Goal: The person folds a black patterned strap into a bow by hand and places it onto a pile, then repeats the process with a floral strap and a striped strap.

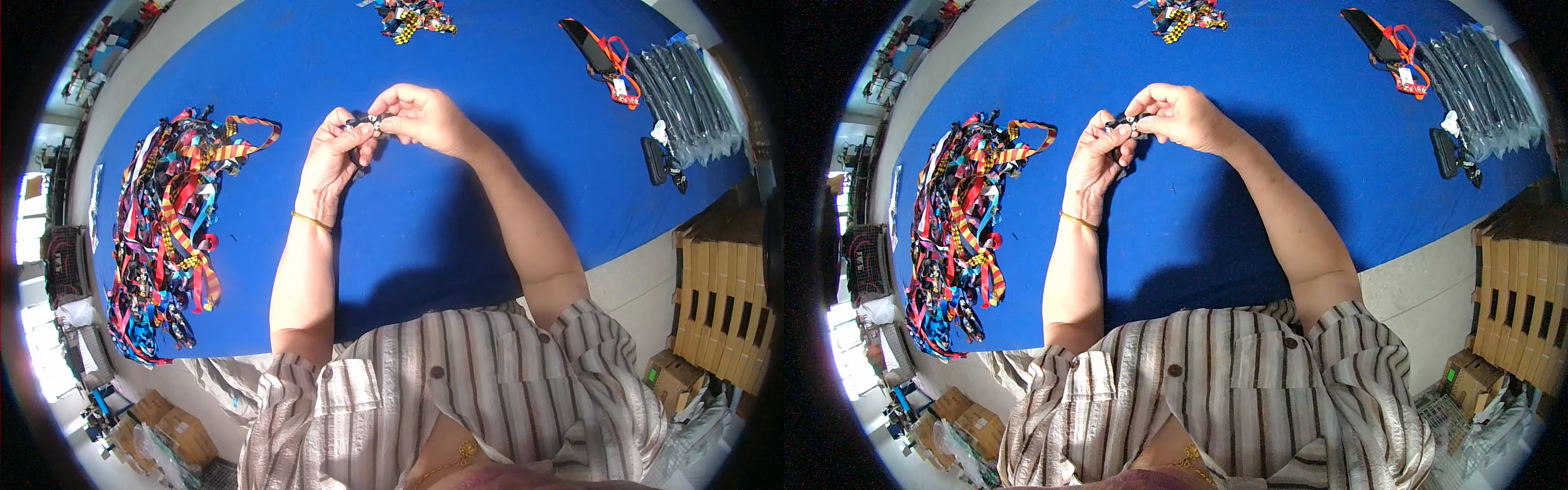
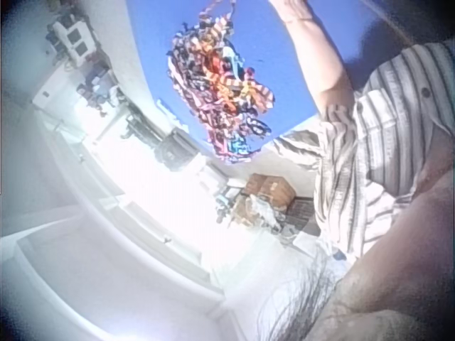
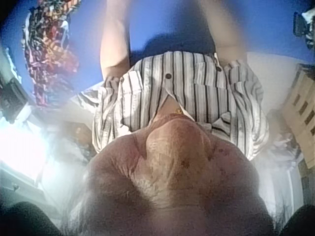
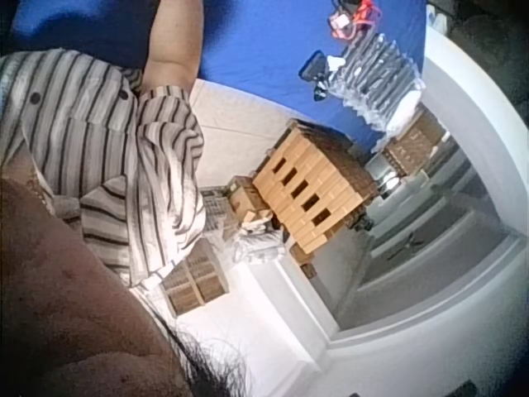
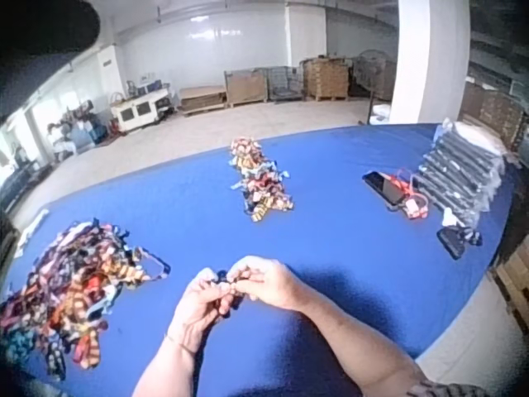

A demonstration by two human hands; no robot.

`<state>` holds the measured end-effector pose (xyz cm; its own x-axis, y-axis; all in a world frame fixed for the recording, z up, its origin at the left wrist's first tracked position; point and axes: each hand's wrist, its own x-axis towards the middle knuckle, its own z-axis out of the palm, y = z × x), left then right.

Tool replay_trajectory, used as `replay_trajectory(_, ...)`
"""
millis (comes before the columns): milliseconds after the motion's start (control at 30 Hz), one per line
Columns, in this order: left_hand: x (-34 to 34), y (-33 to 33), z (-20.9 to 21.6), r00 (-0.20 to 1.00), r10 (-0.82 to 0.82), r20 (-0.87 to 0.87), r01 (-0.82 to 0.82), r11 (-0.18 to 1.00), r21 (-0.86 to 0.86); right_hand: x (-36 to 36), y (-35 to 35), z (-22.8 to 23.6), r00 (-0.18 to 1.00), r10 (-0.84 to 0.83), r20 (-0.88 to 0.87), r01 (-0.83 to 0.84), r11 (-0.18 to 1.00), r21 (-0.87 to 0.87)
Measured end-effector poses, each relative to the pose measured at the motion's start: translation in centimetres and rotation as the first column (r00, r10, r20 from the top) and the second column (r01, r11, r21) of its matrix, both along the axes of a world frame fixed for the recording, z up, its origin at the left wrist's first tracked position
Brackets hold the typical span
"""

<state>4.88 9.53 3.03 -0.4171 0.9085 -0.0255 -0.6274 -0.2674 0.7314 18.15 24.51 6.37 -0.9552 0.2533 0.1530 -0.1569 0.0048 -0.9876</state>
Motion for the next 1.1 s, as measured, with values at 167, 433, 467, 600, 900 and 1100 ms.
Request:
replay_trajectory(167, -0.2, -0.5, 0.9, 0.99, -0.091, -0.11, 0.087, 0.996, -0.034, 0.2, 0.7, 0.0, 0.992, 0.107, 0.059, -0.093, 0.974, -0.209)
replay_trajectory(433, 2.2, 0.3, 2.2, 0.598, 0.159, -0.786, -0.4, 0.908, -0.121, 0.1, 1.5, -1.4, 0.974, 0.147, 0.175, -0.072, 0.923, -0.378)
replay_trajectory(467, 2.2, 0.3, 1.7, 0.549, 0.155, -0.821, -0.444, 0.886, -0.13, 0.2, 1.1, -0.9, 0.967, 0.121, 0.224, -0.035, 0.935, -0.353)
replay_trajectory(600, 2.4, -0.1, 0.6, 0.18, 0.206, -0.962, -0.595, 0.802, 0.061, -0.3, -0.3, -0.7, 0.957, 0.114, 0.266, -0.016, 0.939, -0.343)
replay_trajectory(900, 3.2, 0.6, 0.3, -0.185, 0.246, -0.952, -0.447, 0.842, 0.304, -0.3, 0.7, -1.3, 0.928, 0.1, 0.36, 0.055, 0.916, -0.397)
replay_trajectory(1100, 3.4, 0.8, 0.5, -0.231, 0.262, -0.937, -0.428, 0.838, 0.339, -0.6, 1.0, -1.6, 0.924, 0.056, 0.379, 0.077, 0.942, -0.326)
